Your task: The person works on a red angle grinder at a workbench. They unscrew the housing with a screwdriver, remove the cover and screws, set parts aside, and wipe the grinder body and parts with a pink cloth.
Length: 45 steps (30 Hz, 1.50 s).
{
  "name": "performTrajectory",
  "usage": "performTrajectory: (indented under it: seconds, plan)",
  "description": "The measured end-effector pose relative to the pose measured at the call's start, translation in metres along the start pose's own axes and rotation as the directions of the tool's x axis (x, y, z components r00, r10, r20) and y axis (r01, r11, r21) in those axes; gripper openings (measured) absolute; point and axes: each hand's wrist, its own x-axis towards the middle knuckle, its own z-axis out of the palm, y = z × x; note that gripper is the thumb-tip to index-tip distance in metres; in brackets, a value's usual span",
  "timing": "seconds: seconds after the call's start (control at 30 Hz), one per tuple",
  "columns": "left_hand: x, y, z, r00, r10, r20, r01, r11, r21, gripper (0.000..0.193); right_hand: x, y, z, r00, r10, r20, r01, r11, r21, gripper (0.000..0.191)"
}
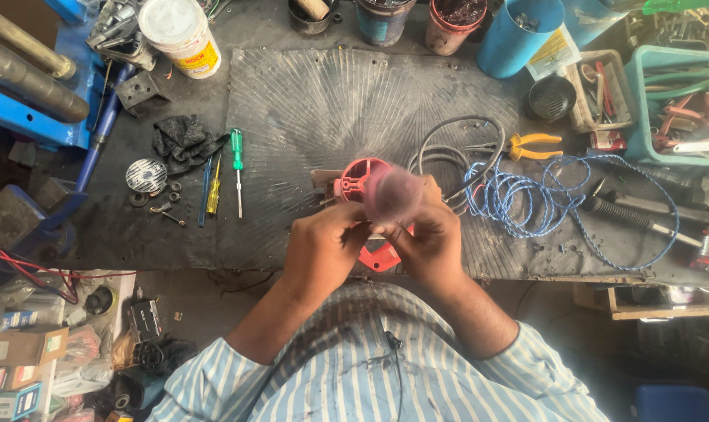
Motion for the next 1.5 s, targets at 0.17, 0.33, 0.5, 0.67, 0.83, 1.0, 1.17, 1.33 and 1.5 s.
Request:
performTrajectory:
  seconds: [0.17, 0.33, 0.5, 0.67, 0.83, 1.0, 1.17, 1.33, 1.5]
  plan:
    - [0.001, 0.003, -0.001, 1.0, -0.03, -0.01, 0.03, 0.999, 0.02, 0.025, 0.005, -0.011, -0.003, 0.996, -0.089, 0.009, 0.089, 0.996, 0.018, 0.03]
    - [-0.003, 0.002, -0.002, 0.998, -0.029, 0.047, 0.031, 0.999, -0.044, 0.027, 0.004, -0.01, -0.004, 0.995, -0.103, 0.018, 0.104, 0.992, -0.073, 0.024]
    - [-0.006, -0.006, -0.006, 0.99, 0.059, 0.131, -0.054, 0.998, -0.041, 0.023, 0.0, -0.004, -0.003, 0.99, -0.133, 0.04, 0.137, 0.978, -0.159, 0.019]
    - [-0.002, -0.008, -0.007, 0.994, -0.064, 0.092, 0.059, 0.997, 0.056, 0.019, -0.002, -0.006, 0.003, 0.99, -0.134, 0.034, 0.135, 0.99, -0.034, 0.024]
    - [0.001, -0.005, -0.006, 0.993, -0.055, 0.105, 0.044, 0.994, 0.104, 0.026, -0.006, -0.007, 0.006, 0.999, 0.033, -0.043, -0.029, 0.995, 0.093, 0.022]
    - [-0.001, -0.006, -0.01, 0.987, 0.051, 0.15, -0.041, 0.997, -0.065, 0.03, -0.01, 0.003, 0.008, 0.999, 0.031, 0.015, -0.033, 0.983, 0.182, 0.017]
    - [0.001, -0.007, -0.011, 0.996, 0.044, 0.081, -0.044, 0.999, -0.006, 0.022, -0.015, 0.01, 0.011, 0.999, -0.033, -0.042, 0.037, 0.994, 0.103, 0.019]
    - [0.003, 0.002, -0.01, 0.999, 0.016, 0.037, -0.018, 0.999, 0.05, 0.018, -0.016, 0.008, 0.008, 0.995, 0.097, -0.011, -0.094, 0.977, 0.191, 0.021]
    - [0.006, 0.006, -0.014, 0.994, 0.104, 0.034, -0.103, 0.993, -0.053, 0.022, -0.015, 0.009, 0.005, 0.999, -0.009, -0.032, 0.015, 0.984, 0.178, 0.017]
